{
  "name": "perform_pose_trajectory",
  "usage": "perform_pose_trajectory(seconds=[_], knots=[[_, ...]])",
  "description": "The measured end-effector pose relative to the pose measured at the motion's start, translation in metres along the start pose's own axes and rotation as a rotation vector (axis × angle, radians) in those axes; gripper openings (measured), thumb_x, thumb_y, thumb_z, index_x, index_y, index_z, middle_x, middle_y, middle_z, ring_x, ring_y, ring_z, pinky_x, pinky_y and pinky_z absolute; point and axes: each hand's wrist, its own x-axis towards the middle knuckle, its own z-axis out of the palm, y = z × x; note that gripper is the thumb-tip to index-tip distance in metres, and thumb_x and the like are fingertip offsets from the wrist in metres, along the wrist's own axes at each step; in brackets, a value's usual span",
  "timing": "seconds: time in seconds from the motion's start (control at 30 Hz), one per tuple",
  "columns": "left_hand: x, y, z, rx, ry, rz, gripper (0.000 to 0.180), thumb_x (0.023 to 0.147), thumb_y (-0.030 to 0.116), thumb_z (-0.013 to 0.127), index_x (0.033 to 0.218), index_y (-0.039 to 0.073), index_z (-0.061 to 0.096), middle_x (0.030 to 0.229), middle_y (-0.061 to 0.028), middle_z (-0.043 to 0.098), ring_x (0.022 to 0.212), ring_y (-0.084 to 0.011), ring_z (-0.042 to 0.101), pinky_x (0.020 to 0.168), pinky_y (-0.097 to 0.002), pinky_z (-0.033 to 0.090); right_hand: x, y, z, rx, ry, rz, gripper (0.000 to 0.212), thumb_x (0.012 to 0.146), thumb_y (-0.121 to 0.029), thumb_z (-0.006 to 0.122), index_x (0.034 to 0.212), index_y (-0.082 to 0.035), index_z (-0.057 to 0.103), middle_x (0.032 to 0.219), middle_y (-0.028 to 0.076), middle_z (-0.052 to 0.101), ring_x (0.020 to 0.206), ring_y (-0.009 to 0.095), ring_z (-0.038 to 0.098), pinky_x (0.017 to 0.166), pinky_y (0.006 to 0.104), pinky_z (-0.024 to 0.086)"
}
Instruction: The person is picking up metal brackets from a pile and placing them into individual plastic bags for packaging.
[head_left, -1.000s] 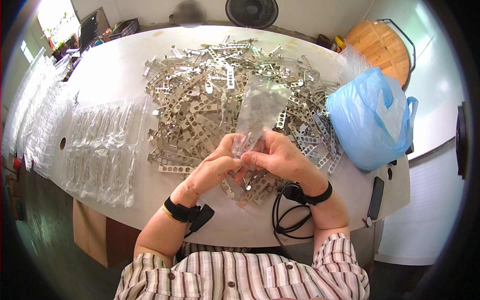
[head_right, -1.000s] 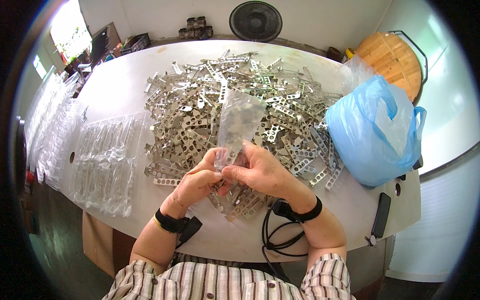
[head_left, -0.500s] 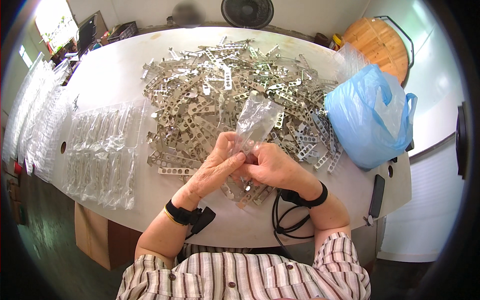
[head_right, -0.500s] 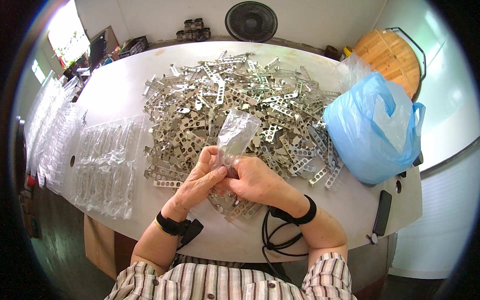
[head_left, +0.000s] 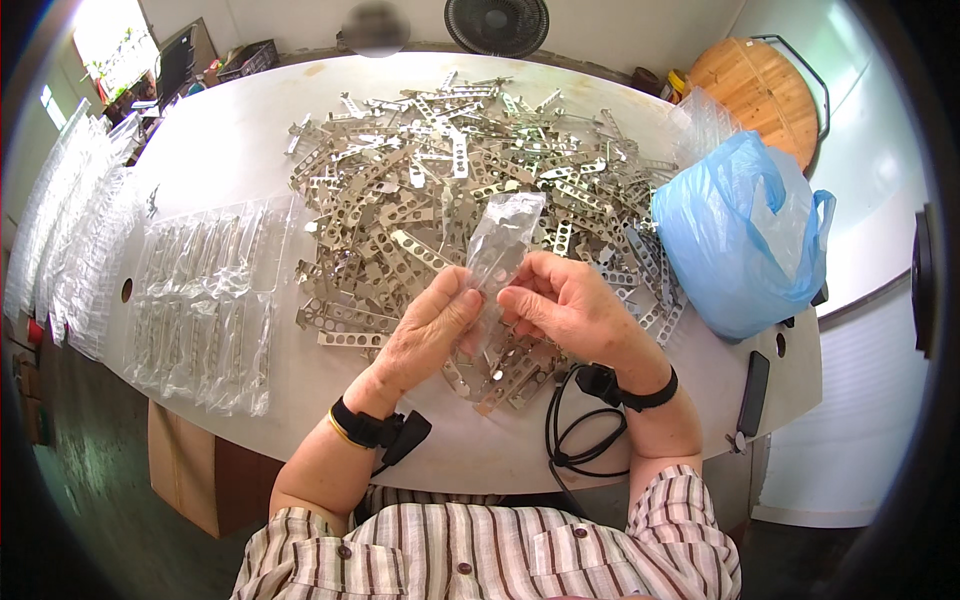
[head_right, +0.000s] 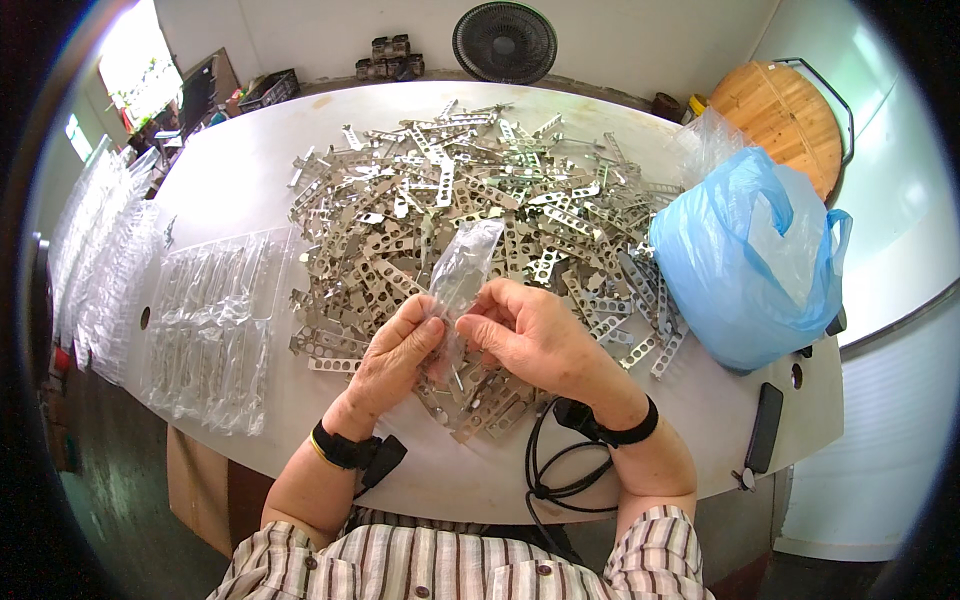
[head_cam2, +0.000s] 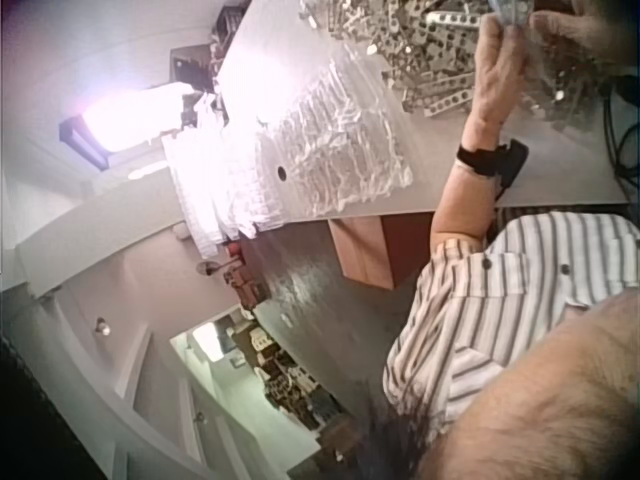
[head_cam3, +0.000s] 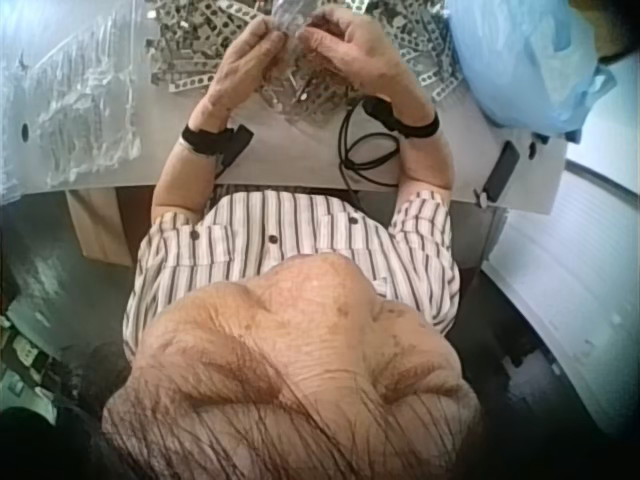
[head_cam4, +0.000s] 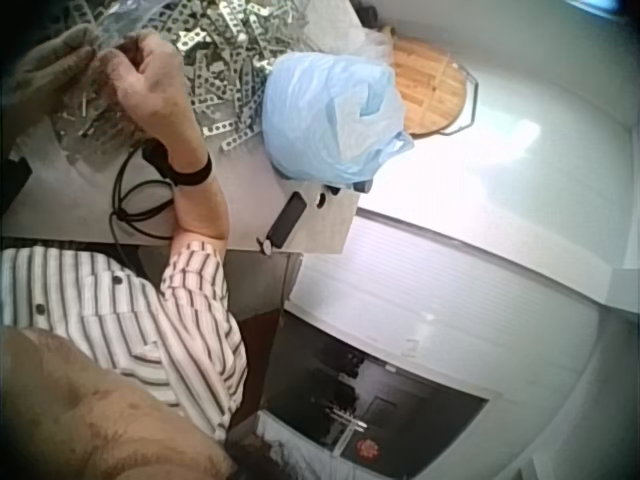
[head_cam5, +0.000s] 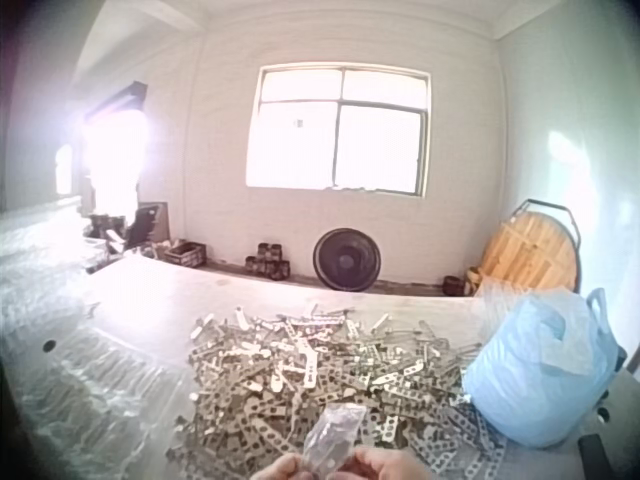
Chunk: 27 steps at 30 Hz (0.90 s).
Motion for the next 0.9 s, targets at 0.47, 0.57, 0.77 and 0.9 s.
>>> perform_pose_trajectory(seconds=[0.47,0.57,0.77,0.9], knots=[[-0.002,0.003,0.004,0.186,-0.059,0.011,0.022,0.111,0.022,0.046,0.115,0.004,0.058,0.091,0.002,0.058,0.076,-0.0049,0.054,0.066,-0.0213,0.048,0.005,0.007,0.001,0.007,0.075,0.013,0.017,0.1,-0.015,0.066,0.103,0.001,0.063,0.083,0.002,0.07,0.071,0.006,0.063,0.064,0.0235,0.053],[0.0,-0.001,0.003,0.24,-0.038,0.057,0.023,0.111,0.022,0.046,0.111,0.003,0.06,0.092,0.0013,0.06,0.077,-0.0055,0.055,0.067,-0.0221,0.049,0.005,0.008,0.002,0.014,0.058,0.057,0.017,0.1,-0.016,0.066,0.103,0.0,0.064,0.082,0.002,0.07,0.069,0.006,0.063,0.062,0.0228,0.052],[-0.001,0.001,0.001,0.227,-0.042,0.057,0.024,0.111,0.021,0.046,0.11,0.003,0.061,0.094,0.0012,0.061,0.081,-0.0056,0.056,0.069,-0.0224,0.05,0.003,0.0,0.004,-0.005,0.045,0.081,0.016,0.099,-0.016,0.066,0.102,0.0,0.063,0.081,0.002,0.069,0.066,0.006,0.062,0.06,0.0216,0.05],[-0.002,0.0,0.003,0.186,-0.005,0.068,0.024,0.111,0.021,0.046,0.118,0.004,0.061,0.095,0.0027,0.061,0.082,-0.0042,0.054,0.068,-0.021,0.049,0.005,0.007,0.002,0.007,0.017,0.037,0.014,0.099,-0.015,0.066,0.101,-0.001,0.062,0.08,0.001,0.068,0.066,0.005,0.06,0.06,0.0217,0.049]])
